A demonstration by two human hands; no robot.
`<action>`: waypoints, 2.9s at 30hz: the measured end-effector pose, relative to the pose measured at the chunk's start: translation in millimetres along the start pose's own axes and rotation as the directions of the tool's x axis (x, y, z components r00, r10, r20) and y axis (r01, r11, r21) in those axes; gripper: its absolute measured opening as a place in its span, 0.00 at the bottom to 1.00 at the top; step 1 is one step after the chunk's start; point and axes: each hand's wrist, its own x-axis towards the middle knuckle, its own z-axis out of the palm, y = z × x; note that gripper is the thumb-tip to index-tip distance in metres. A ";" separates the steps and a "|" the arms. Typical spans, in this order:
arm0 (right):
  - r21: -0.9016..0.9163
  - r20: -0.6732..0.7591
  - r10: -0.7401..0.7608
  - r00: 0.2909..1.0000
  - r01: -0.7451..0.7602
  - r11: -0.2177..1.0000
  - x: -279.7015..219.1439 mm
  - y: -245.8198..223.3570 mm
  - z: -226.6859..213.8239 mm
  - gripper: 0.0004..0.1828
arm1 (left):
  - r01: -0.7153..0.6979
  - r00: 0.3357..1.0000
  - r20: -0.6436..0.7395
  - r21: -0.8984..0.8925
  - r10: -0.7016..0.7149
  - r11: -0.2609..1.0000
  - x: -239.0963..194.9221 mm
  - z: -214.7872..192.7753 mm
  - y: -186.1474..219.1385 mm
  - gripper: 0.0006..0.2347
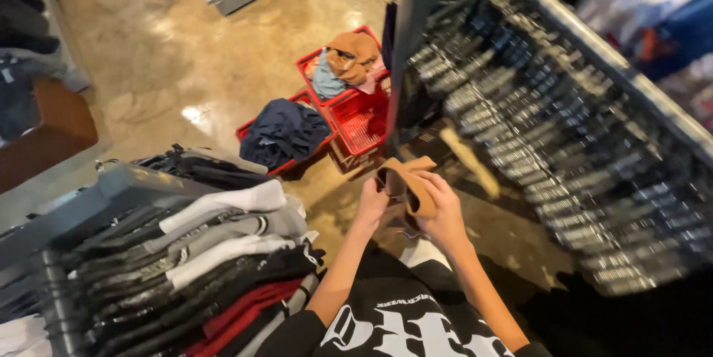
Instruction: The person browses a clothing rack in a store, selecting various garments including light blue, brown, and black items. They remove each item from the hanger, briefly hold it, and place it into a red shopping basket on the floor.
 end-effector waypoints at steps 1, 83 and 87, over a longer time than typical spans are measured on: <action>0.003 0.008 -0.007 1.000 0.007 1.000 11.6 5.1 11.4 0.29 | -0.005 1.000 -0.009 -0.003 0.005 1.000 8.0 -1.9 19.5 0.11; 0.387 0.274 0.329 0.904 -0.416 0.823 231.7 168.1 80.8 0.15 | -0.101 0.985 0.140 -0.010 0.101 0.995 204.2 -41.2 113.0 0.17; 0.430 0.294 0.359 0.886 -0.458 0.778 186.5 139.7 67.5 0.12 | -0.075 0.975 0.208 -0.049 0.084 0.996 158.7 -38.4 108.9 0.17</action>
